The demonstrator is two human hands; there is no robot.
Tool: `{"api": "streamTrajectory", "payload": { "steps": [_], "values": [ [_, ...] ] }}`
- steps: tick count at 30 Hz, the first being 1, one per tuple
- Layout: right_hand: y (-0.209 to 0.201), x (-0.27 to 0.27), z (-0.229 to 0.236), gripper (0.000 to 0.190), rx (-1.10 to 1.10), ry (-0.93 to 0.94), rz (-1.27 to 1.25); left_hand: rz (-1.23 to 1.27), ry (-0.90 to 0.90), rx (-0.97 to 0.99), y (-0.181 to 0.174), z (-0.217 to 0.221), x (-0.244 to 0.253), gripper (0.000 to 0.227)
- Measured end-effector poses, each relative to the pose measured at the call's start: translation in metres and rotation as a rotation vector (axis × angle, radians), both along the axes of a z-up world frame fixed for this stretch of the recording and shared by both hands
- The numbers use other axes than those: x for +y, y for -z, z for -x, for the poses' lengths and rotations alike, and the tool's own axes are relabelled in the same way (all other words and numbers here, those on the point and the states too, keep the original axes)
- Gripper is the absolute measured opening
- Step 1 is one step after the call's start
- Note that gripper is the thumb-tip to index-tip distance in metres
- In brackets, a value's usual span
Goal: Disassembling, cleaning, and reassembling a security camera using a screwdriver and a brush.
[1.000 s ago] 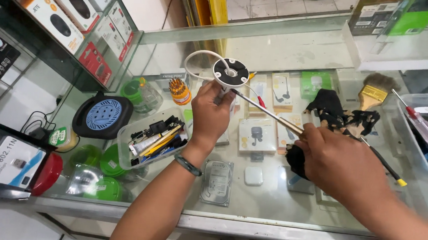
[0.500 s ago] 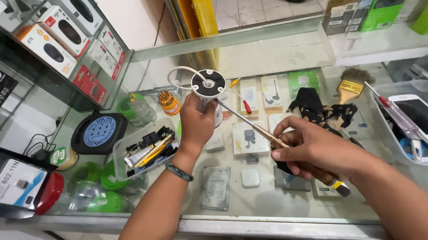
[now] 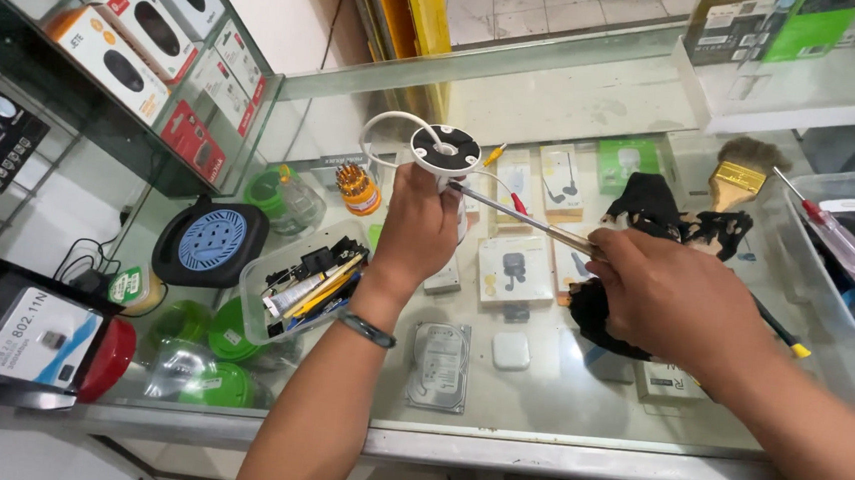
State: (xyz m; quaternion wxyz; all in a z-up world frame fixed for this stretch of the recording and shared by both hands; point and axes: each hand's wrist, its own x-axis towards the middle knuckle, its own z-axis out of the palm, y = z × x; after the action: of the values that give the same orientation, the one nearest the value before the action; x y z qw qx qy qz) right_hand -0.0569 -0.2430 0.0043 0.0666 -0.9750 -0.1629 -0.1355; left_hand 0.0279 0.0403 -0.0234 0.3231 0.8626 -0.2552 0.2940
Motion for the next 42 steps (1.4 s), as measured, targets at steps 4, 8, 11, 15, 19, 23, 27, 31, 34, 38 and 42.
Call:
{"api": "streamTrajectory", "payload": {
  "steps": [4, 8, 11, 15, 19, 23, 27, 31, 34, 38, 42],
  "values": [
    [0.005, 0.002, 0.014, 0.006, -0.25, -0.037, 0.107, 0.015, -0.037, -0.007, 0.008, -0.002, -0.001, 0.034],
    [-0.001, 0.0, 0.014, 0.014, -0.316, -0.05, 0.179, 0.039, 0.043, -0.007, 0.007, -0.001, -0.001, 0.039],
    [-0.039, -0.002, 0.004, 0.016, 0.286, 0.031, -0.203, 0.019, 0.036, 0.028, 0.007, 0.0, -0.003, 0.036],
    [-0.034, -0.025, -0.018, 0.042, 1.215, -0.147, -1.177, -0.004, 0.015, 0.072, 0.006, 0.001, -0.004, 0.044],
    [-0.049, -0.023, -0.013, 0.033, 1.217, -0.105, -1.15, 0.023, 0.028, 0.05, 0.0, 0.005, -0.008, 0.041],
    [-0.067, -0.009, -0.001, 0.028, 1.072, 0.077, -0.918, 0.11, 0.023, 0.152, -0.014, 0.011, -0.005, 0.04],
    [-0.055, -0.004, -0.008, 0.02, 0.66, 0.084, -0.516, 0.212, 0.079, 0.278, -0.029, 0.021, -0.001, 0.036],
    [-0.015, -0.019, -0.023, 0.016, 0.232, -0.143, -0.296, 0.338, 0.166, 0.363, -0.032, 0.021, 0.004, 0.028],
    [-0.013, -0.024, -0.026, 0.041, 0.228, -0.085, -0.201, 0.259, 0.274, 0.292, -0.027, 0.019, 0.009, 0.034],
    [-0.015, -0.025, -0.026, 0.029, 0.187, -0.124, -0.249, 0.484, 0.37, 0.466, -0.025, 0.019, 0.01, 0.042],
    [0.0, -0.029, -0.031, 0.026, 0.045, -0.283, -0.365, 0.764, 0.443, 0.641, -0.006, 0.005, 0.02, 0.038]
  ]
}}
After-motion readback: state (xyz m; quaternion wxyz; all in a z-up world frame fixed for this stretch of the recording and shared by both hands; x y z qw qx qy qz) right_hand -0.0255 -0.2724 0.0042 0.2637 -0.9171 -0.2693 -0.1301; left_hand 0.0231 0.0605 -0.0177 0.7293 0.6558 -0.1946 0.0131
